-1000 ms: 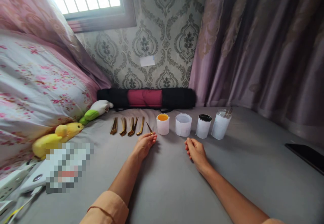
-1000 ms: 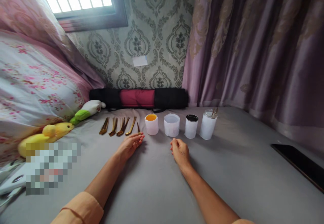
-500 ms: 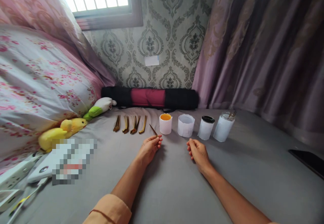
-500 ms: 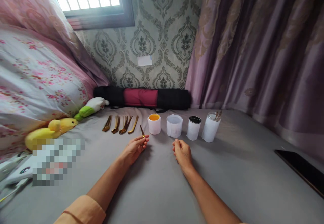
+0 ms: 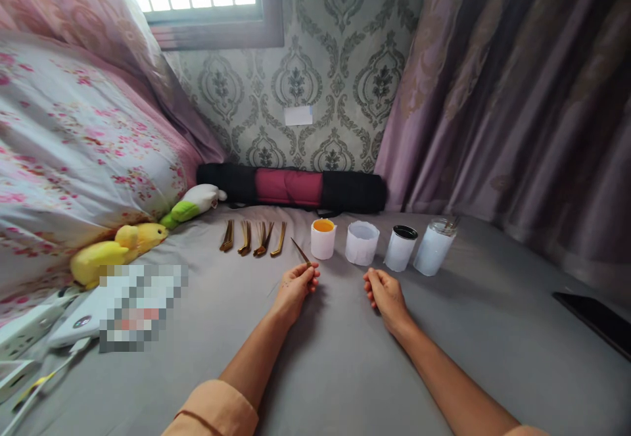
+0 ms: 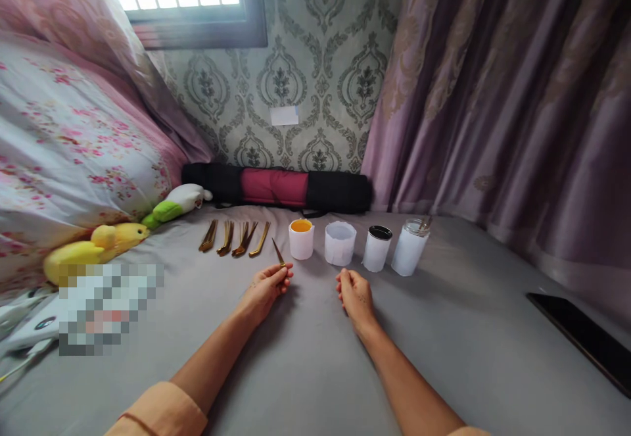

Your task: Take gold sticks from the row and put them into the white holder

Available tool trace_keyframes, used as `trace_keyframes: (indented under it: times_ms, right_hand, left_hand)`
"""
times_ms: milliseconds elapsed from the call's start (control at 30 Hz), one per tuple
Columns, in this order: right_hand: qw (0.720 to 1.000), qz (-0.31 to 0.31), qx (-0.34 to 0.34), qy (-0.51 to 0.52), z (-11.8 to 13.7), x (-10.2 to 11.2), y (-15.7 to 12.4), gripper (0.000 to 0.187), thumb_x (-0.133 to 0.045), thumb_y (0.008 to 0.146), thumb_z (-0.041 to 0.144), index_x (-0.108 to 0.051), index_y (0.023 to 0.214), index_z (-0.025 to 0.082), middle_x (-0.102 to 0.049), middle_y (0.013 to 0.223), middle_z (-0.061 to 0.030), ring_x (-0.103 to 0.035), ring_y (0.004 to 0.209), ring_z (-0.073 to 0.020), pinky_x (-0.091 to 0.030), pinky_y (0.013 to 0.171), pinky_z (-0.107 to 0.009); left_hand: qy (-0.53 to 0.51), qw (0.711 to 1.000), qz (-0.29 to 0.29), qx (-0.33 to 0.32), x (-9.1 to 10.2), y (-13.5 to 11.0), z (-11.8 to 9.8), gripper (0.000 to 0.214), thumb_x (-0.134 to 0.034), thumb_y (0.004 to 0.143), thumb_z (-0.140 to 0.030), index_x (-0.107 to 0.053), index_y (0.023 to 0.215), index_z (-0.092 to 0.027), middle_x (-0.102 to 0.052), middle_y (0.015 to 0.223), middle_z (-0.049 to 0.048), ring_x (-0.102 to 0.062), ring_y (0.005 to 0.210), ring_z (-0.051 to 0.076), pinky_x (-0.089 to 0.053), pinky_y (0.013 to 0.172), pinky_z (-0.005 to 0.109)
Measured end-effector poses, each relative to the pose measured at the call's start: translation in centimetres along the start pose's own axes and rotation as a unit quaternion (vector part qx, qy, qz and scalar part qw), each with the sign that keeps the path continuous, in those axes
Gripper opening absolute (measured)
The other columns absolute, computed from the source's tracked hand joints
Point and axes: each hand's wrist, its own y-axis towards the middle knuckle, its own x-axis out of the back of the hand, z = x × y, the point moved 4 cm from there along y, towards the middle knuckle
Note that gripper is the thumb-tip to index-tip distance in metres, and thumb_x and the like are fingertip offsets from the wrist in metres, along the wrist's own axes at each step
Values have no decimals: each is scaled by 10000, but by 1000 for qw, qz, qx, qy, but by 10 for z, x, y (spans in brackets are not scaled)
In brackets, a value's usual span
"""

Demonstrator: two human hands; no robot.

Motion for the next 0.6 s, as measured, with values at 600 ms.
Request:
trace_keyframes:
  times_ms: [600]
  right_hand:
    - [1000,15,2,3,3,0,-3,353,-441,718,506,-521,688,163,-463,541,35,-399,393,-44,-280,321,-148]
  left_hand:
    - [207,968,-31,-139,-3,-9,-9,374,-516,695,-375,-583,955,-113,-569,705,22,-500,547,88,-383,475,191]
